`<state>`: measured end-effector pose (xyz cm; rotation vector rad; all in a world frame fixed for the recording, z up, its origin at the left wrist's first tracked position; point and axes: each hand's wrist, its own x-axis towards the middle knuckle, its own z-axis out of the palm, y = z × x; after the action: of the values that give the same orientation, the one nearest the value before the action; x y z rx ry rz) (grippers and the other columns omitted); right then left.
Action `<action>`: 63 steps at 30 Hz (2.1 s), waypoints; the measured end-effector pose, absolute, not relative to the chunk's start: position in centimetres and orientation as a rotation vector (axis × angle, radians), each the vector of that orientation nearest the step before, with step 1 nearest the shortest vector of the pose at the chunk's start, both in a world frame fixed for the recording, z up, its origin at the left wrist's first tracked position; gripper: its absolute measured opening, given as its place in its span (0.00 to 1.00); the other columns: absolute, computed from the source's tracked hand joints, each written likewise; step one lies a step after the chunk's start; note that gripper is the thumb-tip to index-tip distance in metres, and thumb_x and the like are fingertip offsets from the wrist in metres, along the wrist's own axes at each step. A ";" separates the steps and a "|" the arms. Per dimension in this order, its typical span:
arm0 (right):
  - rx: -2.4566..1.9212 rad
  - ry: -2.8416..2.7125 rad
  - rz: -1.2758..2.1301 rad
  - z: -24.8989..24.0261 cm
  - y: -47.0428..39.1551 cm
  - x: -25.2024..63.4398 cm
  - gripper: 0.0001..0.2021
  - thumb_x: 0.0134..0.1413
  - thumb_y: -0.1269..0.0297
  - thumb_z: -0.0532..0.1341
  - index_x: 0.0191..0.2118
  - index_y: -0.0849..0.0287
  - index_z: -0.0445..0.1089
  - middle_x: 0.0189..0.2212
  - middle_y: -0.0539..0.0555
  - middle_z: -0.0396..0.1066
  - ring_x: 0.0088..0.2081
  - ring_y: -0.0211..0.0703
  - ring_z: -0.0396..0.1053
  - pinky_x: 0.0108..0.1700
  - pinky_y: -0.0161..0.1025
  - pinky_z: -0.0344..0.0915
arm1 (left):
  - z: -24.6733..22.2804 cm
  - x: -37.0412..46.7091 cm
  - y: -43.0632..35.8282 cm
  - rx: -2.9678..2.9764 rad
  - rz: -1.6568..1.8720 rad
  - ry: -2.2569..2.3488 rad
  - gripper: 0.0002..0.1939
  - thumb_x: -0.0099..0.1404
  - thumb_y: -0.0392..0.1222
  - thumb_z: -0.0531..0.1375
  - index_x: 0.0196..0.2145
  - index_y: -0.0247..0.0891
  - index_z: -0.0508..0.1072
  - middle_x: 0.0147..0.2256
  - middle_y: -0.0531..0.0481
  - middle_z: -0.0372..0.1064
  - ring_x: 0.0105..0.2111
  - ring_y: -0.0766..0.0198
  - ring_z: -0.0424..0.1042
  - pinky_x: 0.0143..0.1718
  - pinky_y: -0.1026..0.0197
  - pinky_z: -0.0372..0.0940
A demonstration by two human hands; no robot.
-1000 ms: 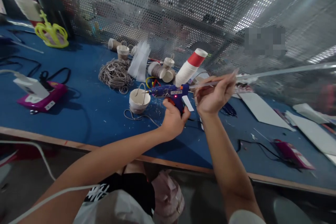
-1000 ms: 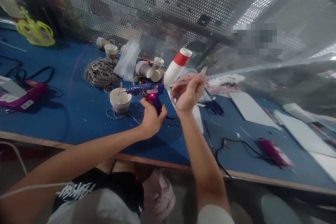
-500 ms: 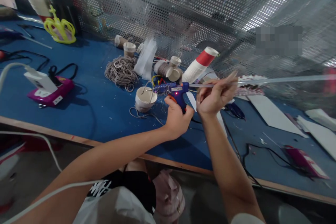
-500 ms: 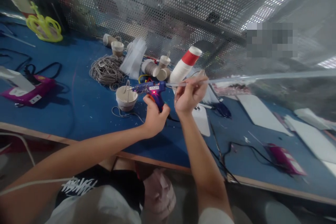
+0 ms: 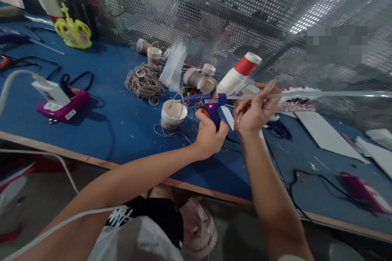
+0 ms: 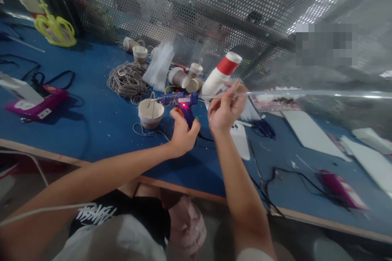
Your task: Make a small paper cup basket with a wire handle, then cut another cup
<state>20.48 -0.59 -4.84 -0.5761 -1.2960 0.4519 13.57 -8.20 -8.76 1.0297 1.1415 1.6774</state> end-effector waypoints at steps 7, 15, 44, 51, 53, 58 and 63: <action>-0.587 -1.315 0.480 -4.7 -0.9 19.9 0.12 0.58 0.49 0.57 0.34 0.52 0.62 0.12 0.36 0.52 0.08 0.28 0.46 0.10 0.29 0.37 | -8.8 13.5 -8.1 1.020 1.704 1.174 0.22 0.58 0.27 0.57 0.36 0.43 0.45 0.28 0.59 0.54 0.26 0.68 0.59 0.34 0.62 0.59; -0.642 -1.291 0.520 -5.4 -0.8 19.7 0.11 0.58 0.50 0.58 0.36 0.51 0.63 0.14 0.37 0.53 0.09 0.27 0.48 0.11 0.28 0.39 | -8.9 13.3 -7.9 0.979 1.695 1.203 0.22 0.57 0.30 0.58 0.38 0.42 0.45 0.29 0.57 0.53 0.27 0.66 0.59 0.36 0.60 0.59; -0.593 -1.238 0.459 -5.1 -1.6 18.4 0.08 0.60 0.51 0.55 0.38 0.49 0.62 0.10 0.35 0.51 0.07 0.30 0.44 0.10 0.29 0.44 | -9.6 13.3 -7.8 1.046 1.681 1.128 0.22 0.56 0.29 0.58 0.38 0.42 0.46 0.28 0.58 0.53 0.28 0.66 0.61 0.38 0.59 0.62; -0.602 -1.245 0.490 -4.7 -2.4 17.9 0.12 0.61 0.49 0.54 0.42 0.50 0.61 0.10 0.34 0.51 0.07 0.31 0.45 0.09 0.30 0.45 | -9.7 13.3 -7.7 1.088 1.697 1.089 0.22 0.56 0.30 0.58 0.37 0.42 0.45 0.27 0.60 0.51 0.25 0.69 0.57 0.34 0.63 0.59; -0.604 -1.248 0.485 -4.7 -2.5 17.9 0.12 0.61 0.48 0.53 0.42 0.50 0.61 0.10 0.34 0.52 0.07 0.30 0.45 0.09 0.30 0.46 | -9.8 13.3 -7.7 1.093 1.699 1.090 0.22 0.56 0.30 0.58 0.37 0.43 0.45 0.27 0.59 0.52 0.26 0.68 0.58 0.34 0.63 0.60; -0.629 -1.237 0.471 -4.8 -2.5 17.8 0.13 0.60 0.47 0.55 0.43 0.49 0.62 0.11 0.35 0.51 0.07 0.29 0.46 0.10 0.29 0.46 | -9.9 13.3 -7.7 1.085 1.693 1.078 0.22 0.56 0.30 0.59 0.36 0.43 0.45 0.27 0.59 0.52 0.26 0.69 0.59 0.34 0.63 0.60; -0.557 -1.234 0.468 -4.8 -2.6 17.6 0.10 0.62 0.51 0.54 0.44 0.49 0.62 0.11 0.36 0.51 0.07 0.29 0.45 0.09 0.28 0.45 | -10.1 13.4 -7.7 1.105 1.710 1.048 0.22 0.56 0.30 0.59 0.36 0.43 0.46 0.27 0.59 0.53 0.27 0.68 0.60 0.35 0.62 0.61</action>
<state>17.56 -2.56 -4.75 -0.5567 -1.2341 0.4680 13.36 -7.67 -10.06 1.1050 1.0481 1.7098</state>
